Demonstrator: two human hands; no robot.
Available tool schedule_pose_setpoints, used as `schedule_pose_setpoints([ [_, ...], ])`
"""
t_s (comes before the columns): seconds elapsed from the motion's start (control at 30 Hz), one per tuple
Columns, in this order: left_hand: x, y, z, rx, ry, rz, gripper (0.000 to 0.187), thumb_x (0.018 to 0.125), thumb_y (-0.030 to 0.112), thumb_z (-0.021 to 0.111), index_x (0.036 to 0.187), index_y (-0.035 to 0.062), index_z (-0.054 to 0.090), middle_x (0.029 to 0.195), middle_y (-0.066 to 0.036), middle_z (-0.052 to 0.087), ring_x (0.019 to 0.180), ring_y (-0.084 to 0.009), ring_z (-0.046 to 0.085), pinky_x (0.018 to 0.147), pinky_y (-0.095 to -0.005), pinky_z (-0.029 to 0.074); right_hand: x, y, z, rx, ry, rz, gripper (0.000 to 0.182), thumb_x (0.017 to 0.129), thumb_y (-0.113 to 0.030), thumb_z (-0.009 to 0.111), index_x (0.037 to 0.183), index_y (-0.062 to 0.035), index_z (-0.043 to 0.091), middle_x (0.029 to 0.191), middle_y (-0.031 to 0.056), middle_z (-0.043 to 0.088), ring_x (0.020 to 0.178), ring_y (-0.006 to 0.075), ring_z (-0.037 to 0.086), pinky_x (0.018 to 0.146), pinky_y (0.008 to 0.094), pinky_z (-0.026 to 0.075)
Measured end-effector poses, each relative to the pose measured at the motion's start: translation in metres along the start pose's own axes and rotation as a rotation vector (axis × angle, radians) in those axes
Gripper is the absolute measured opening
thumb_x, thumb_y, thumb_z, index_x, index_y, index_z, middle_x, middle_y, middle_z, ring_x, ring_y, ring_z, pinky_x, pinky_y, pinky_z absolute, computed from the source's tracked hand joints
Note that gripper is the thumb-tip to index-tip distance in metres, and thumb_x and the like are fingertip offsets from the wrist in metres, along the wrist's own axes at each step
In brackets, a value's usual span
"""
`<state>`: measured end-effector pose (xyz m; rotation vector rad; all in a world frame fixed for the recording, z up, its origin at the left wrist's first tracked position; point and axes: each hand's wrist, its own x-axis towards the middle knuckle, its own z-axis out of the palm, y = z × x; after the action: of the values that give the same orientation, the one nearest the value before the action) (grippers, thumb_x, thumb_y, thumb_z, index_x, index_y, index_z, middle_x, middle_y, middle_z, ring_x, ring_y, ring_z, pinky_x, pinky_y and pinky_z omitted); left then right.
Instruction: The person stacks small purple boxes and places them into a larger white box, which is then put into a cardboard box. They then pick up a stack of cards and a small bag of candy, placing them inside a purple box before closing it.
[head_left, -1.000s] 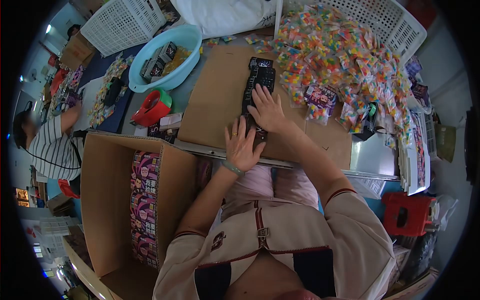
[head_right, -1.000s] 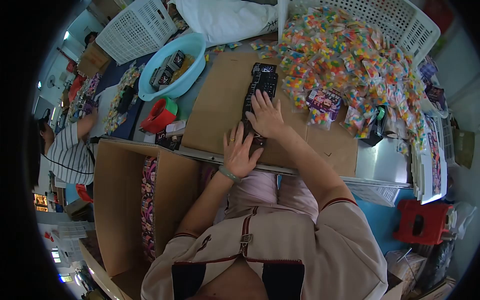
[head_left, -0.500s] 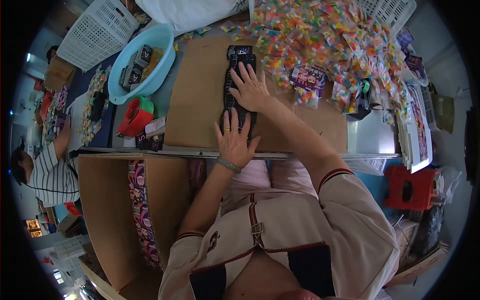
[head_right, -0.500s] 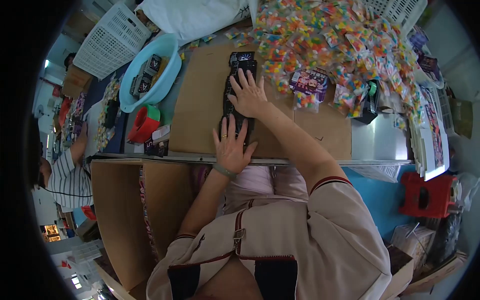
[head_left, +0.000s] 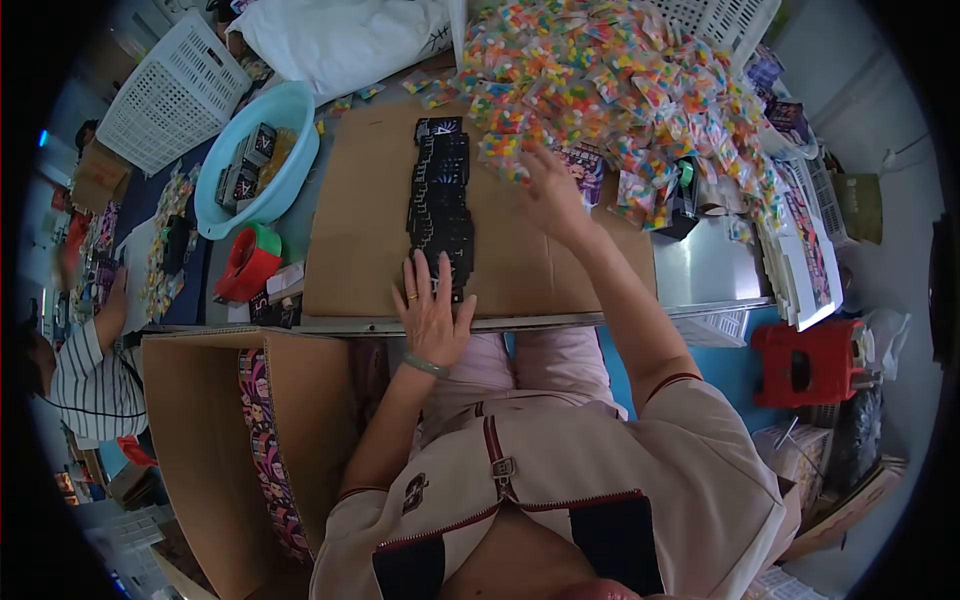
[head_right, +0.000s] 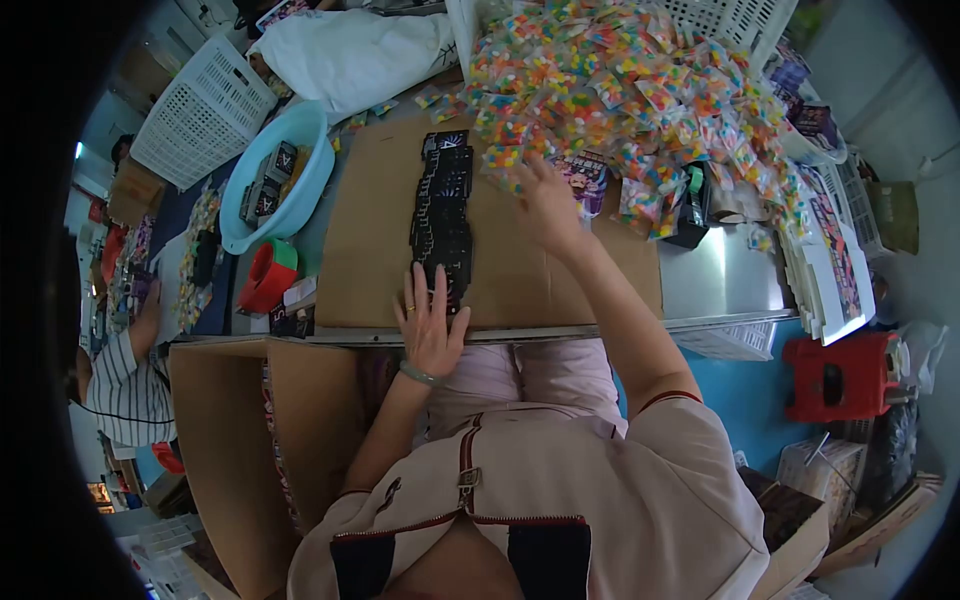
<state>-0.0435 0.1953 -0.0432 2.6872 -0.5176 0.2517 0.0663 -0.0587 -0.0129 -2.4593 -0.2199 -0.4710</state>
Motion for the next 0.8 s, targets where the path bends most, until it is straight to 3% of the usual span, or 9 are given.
schedule_pose_setpoints([
  [0.07,0.003,0.011,-0.002,-0.044,0.001,0.027,0.07,0.094,0.043,0.05,0.15,0.0074,0.03,0.156,-0.028,0.017,0.142,-0.0477,0.02,0.108,-0.0694,0.016,0.002,0.011,-0.039,-0.082,0.138,0.138,0.045,0.078,-0.006,0.063,0.123,-0.0018,0.057,0.126,0.0224,0.056,0.112,0.0416,0.056,0.091,0.0445,0.048],
  [0.2,0.023,0.042,-0.005,-0.201,-0.061,0.081,0.066,0.094,0.041,0.052,0.147,0.006,0.035,0.155,-0.028,0.019,0.142,-0.0457,0.022,0.108,-0.0671,0.02,0.008,0.048,-0.074,-0.063,0.187,0.114,0.035,0.079,-0.009,0.065,0.114,-0.0022,0.065,0.116,0.0199,0.063,0.106,0.0385,0.06,0.09,0.0436,0.049],
  [0.33,0.044,0.063,0.001,-0.356,-0.131,0.218,0.062,0.092,0.039,0.056,0.141,0.0034,0.042,0.151,-0.029,0.027,0.136,-0.0471,0.032,0.108,-0.0574,0.029,0.004,0.055,-0.1,-0.069,0.248,0.156,0.032,0.079,-0.006,0.063,0.11,-0.0029,0.067,0.112,0.0195,0.065,0.102,0.0384,0.062,0.086,0.0442,0.051],
  [0.47,0.066,0.082,0.008,-0.396,-0.279,0.134,0.064,0.091,0.038,0.058,0.141,0.0009,0.04,0.149,-0.03,0.029,0.132,-0.0475,0.037,0.107,-0.0521,0.033,-0.007,0.06,-0.098,-0.141,0.102,0.205,0.029,0.079,-0.005,0.061,0.107,-0.0038,0.068,0.109,0.0191,0.066,0.1,0.0384,0.062,0.084,0.045,0.052],
  [0.53,0.083,0.088,0.022,-0.398,-0.159,0.15,0.068,0.089,0.033,0.062,0.141,-0.0028,0.035,0.148,-0.03,0.031,0.131,-0.046,0.039,0.106,-0.0495,0.036,-0.009,0.062,-0.085,-0.128,-0.037,0.295,0.028,0.078,-0.003,0.061,0.105,-0.0042,0.068,0.104,0.0191,0.066,0.098,0.0387,0.062,0.083,0.0451,0.051],
  [0.63,0.108,0.09,0.042,-0.568,-0.158,0.1,0.073,0.09,0.031,0.064,0.143,-0.0057,0.03,0.141,-0.032,0.041,0.129,-0.0445,0.044,0.107,-0.046,0.036,-0.013,0.052,-0.077,-0.118,0.12,0.128,0.024,0.077,-0.003,0.062,0.1,-0.0041,0.069,0.099,0.02,0.067,0.096,0.0388,0.063,0.083,0.0455,0.051],
  [0.73,0.119,0.092,0.052,-0.593,-0.116,0.057,0.077,0.087,0.032,0.067,0.143,-0.0074,0.03,0.137,-0.032,0.046,0.128,-0.0432,0.045,0.108,-0.0437,0.036,-0.002,0.056,-0.071,0.028,0.11,0.096,0.021,0.076,-0.002,0.061,0.096,-0.0019,0.068,0.099,0.0198,0.066,0.096,0.0379,0.062,0.082,0.0455,0.051],
  [0.8,0.123,0.096,0.056,-0.57,-0.116,0.051,0.077,0.086,0.03,0.068,0.142,-0.007,0.031,0.136,-0.031,0.047,0.127,-0.0429,0.046,0.107,-0.0438,0.037,0.011,0.077,-0.058,-0.061,0.078,0.114,0.02,0.078,-0.004,0.06,0.097,-0.0004,0.068,0.098,0.0204,0.066,0.095,0.0384,0.063,0.083,0.0451,0.051],
])
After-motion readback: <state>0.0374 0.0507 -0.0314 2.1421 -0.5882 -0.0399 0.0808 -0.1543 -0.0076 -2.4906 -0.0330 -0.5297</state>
